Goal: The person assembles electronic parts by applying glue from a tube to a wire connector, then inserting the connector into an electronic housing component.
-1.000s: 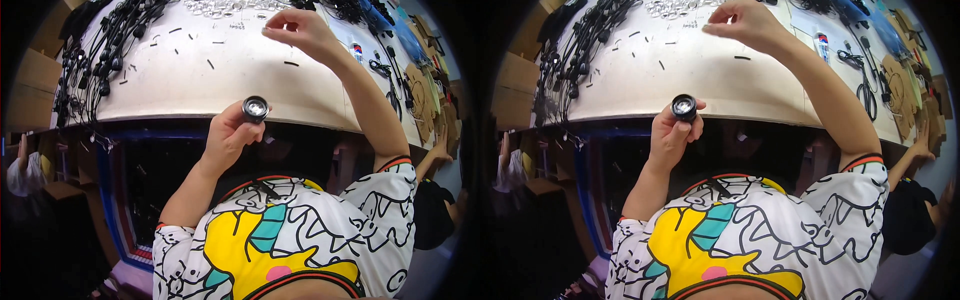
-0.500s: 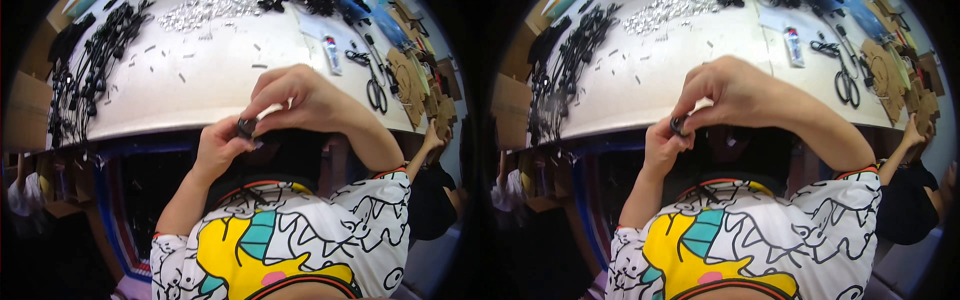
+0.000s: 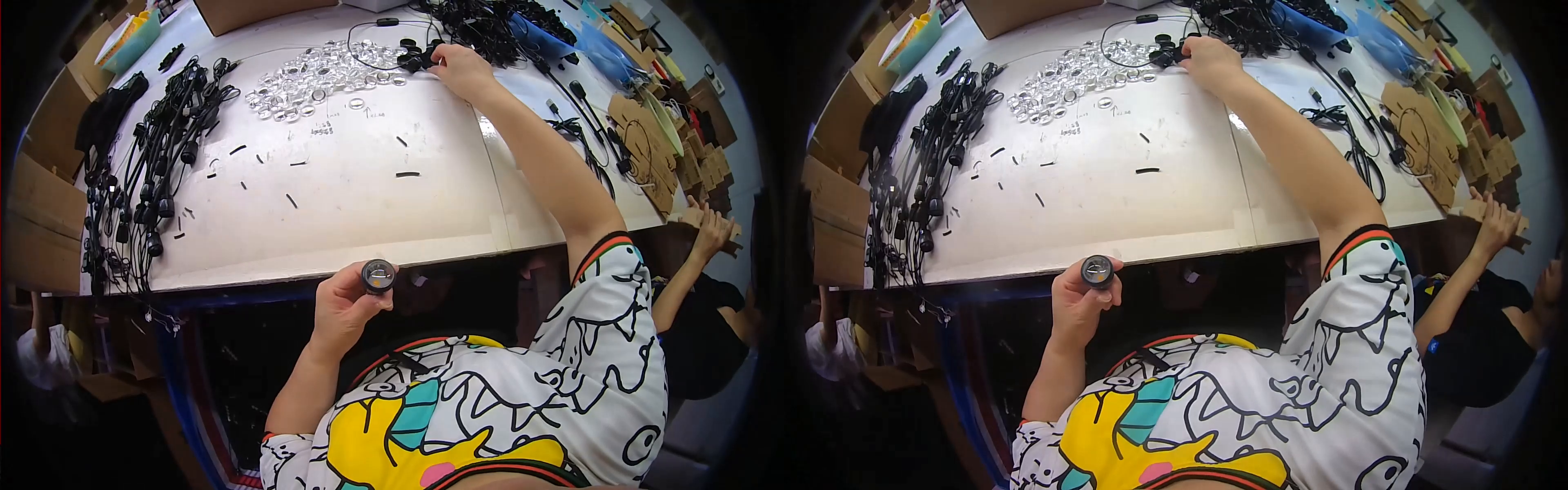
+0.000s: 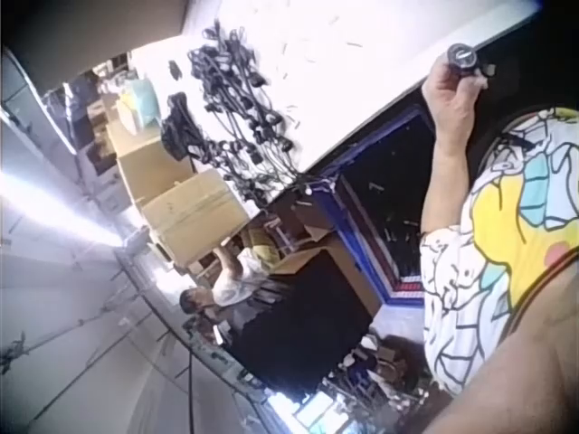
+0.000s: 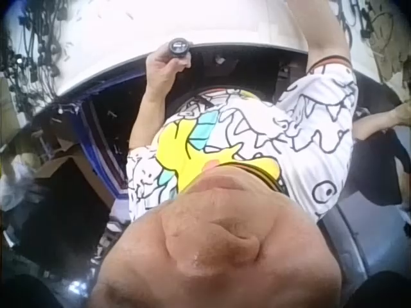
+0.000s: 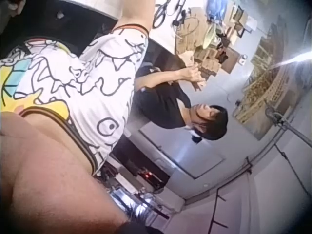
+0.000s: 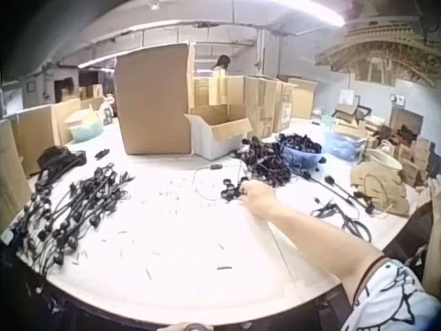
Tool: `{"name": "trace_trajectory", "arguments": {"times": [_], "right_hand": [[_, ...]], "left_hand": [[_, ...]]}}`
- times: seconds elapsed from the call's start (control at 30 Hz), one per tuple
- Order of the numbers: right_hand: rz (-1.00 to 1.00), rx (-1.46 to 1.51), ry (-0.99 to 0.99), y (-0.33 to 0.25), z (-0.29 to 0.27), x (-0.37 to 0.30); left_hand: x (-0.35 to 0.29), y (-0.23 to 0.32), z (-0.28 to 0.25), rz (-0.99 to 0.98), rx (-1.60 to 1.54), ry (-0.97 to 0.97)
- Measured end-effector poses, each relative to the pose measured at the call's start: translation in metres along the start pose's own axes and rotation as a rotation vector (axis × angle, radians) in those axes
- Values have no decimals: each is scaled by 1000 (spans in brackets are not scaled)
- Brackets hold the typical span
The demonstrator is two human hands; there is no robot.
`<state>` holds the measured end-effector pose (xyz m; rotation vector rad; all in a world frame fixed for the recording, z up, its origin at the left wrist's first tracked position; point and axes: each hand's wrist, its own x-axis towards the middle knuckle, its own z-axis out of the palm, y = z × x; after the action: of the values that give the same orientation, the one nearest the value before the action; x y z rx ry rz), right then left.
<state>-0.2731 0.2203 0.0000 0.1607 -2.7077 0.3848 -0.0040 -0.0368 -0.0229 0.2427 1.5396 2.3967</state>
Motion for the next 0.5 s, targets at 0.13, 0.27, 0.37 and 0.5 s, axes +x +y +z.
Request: {"name": "trace_trajectory", "arguments": {"times": [0.13,0.27,0.37,0.5], "right_hand": [[7,-58,-170,2,-2,4],[-36,20,-51,4,-5,0],[-44,68,51,5,0,4],[27,54,-105,9,8,12]], "left_hand": [[2,-2,-5,-8,-27,7],[3,-4,-2,-35,-14,10],[3,-5,2,-53,-20,-4],[4,-5,7,-50,-14,-11]]}}
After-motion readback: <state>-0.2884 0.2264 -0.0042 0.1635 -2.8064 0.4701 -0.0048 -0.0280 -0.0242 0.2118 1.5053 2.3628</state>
